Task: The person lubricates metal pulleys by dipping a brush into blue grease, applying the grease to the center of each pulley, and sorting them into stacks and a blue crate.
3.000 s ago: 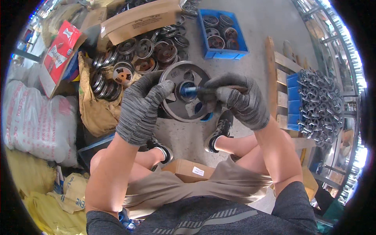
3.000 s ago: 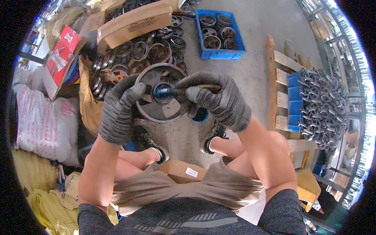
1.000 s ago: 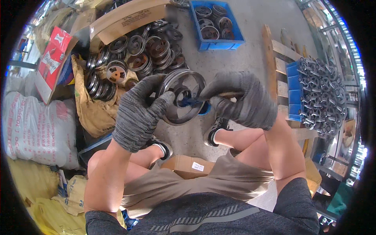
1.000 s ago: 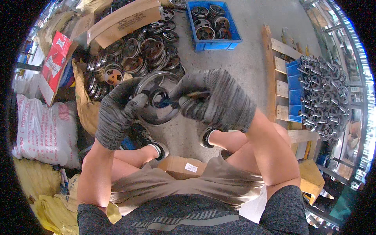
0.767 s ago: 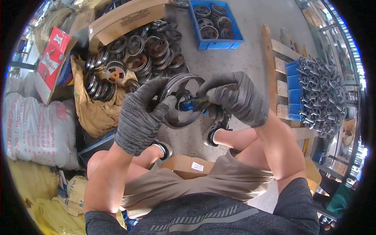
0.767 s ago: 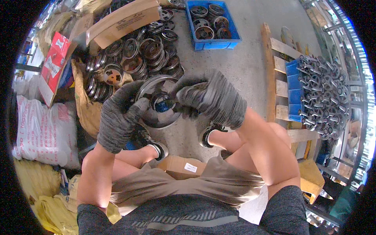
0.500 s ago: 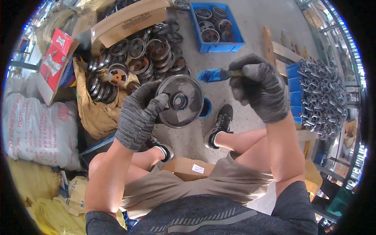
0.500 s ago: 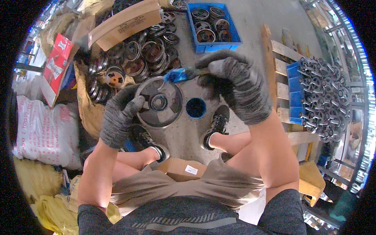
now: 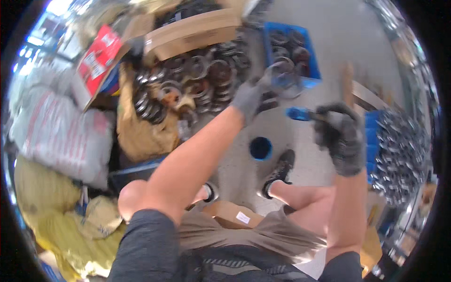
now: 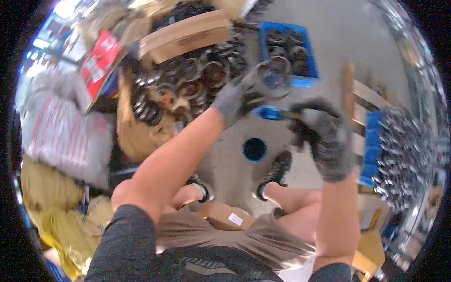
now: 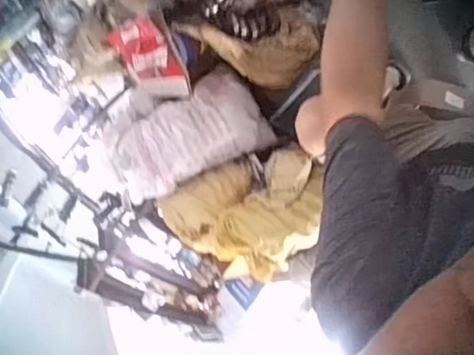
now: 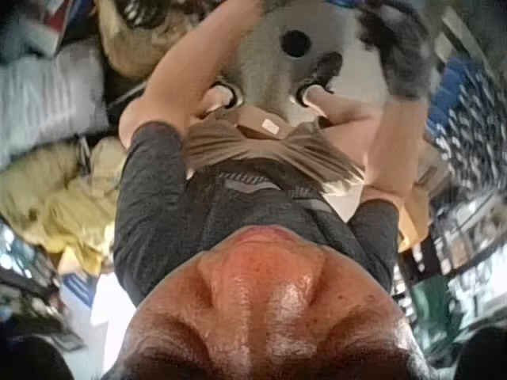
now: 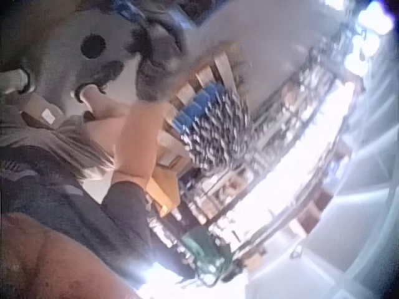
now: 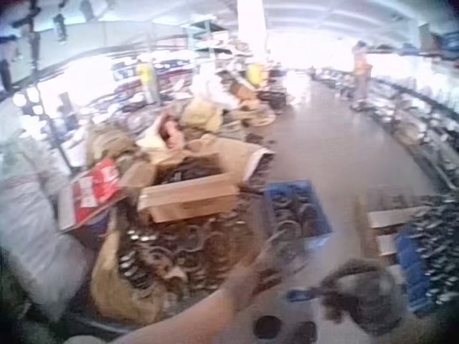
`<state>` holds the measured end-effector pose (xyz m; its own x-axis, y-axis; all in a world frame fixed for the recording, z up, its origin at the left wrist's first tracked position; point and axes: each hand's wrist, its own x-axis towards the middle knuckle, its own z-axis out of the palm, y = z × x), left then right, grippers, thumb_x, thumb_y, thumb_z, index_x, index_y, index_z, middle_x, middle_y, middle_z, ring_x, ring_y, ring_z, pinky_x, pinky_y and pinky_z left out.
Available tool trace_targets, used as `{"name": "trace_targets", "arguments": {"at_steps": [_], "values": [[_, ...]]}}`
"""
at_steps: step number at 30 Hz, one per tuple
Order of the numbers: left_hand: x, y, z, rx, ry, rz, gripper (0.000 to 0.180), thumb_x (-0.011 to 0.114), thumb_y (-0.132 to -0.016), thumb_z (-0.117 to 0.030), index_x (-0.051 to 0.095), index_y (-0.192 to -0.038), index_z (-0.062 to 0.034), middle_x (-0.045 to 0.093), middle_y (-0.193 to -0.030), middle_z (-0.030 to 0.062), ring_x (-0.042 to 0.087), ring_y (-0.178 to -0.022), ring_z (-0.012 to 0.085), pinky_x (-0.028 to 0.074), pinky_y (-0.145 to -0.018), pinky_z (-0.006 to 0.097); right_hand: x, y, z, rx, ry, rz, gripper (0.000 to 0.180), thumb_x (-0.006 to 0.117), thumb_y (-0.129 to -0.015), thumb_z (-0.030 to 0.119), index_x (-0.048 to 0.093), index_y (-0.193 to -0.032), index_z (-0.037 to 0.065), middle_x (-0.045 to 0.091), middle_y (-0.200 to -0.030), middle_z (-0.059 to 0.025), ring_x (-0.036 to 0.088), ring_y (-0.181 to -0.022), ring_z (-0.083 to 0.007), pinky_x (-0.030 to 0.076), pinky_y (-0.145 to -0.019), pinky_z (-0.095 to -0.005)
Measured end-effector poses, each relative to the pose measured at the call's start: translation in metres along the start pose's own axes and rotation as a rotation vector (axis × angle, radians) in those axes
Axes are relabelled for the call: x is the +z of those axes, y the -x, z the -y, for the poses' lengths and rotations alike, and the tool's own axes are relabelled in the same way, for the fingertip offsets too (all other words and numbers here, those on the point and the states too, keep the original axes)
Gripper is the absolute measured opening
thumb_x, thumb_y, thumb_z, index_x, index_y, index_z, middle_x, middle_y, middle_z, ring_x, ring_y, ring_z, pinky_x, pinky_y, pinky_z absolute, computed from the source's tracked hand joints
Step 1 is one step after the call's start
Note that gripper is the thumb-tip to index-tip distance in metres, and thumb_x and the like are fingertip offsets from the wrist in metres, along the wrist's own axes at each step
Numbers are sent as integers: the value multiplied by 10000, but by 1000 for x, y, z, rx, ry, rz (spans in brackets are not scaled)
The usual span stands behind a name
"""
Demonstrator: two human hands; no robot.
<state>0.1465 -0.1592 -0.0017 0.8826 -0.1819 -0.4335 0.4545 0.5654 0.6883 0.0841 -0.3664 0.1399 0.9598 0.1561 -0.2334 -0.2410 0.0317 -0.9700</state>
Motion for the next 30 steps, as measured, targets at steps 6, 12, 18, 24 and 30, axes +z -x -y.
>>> {"name": "trace_targets", "arguments": {"at_steps": [6, 12, 18, 24, 30], "values": [[-114, -43, 11, 268, -1041, -357, 623, 684, -854, -450, 560, -1321, -56, 638, -1252, 165, 619, -1115, 295, 483, -939, 384, -12, -9, -14, -9, 17, 58, 353, 649, -893, 290, 632, -1044, -28, 649, -745, -109, 622, -551, -166, 466, -434, -257], [-335, 8, -5, -180, -1585, -894, 519, 574, -894, -389, 556, -1305, -72, 617, -1266, 188, 613, -1109, 368, 495, -927, 433, 4, -12, -18, 102, 22, 62, 443, 730, -842, 380, 630, -1024, -12, 644, -716, -114, 617, -511, -180, 464, -397, -260], [-395, -34, -24, 120, -1843, -783, 514, 607, -872, -281, 531, -1327, -55, 574, -1274, 220, 583, -1122, 373, 484, -935, 466, 18, -20, -19, 150, 99, 50, 469, 774, -805, 397, 638, -974, -18, 651, -706, -121, 614, -490, -191, 466, -386, -273], [-333, -18, -66, 99, -1937, -843, 516, 636, -857, -232, 496, -1344, -139, 615, -1179, 248, 594, -1106, 395, 494, -927, 467, 26, -28, -25, 186, 156, 42, 446, 746, -816, 372, 643, -986, -28, 657, -715, -133, 617, -512, -190, 472, -420, -286], [-305, 31, -88, -185, -2169, -299, 287, 614, -852, -208, 633, -1132, -151, 662, -1100, 197, 623, -1032, 397, 496, -877, 474, 39, -31, -23, 186, 167, 62, 471, 693, -870, 380, 618, -1091, -29, 657, -795, -116, 624, -590, -154, 481, -476, -256]]}}
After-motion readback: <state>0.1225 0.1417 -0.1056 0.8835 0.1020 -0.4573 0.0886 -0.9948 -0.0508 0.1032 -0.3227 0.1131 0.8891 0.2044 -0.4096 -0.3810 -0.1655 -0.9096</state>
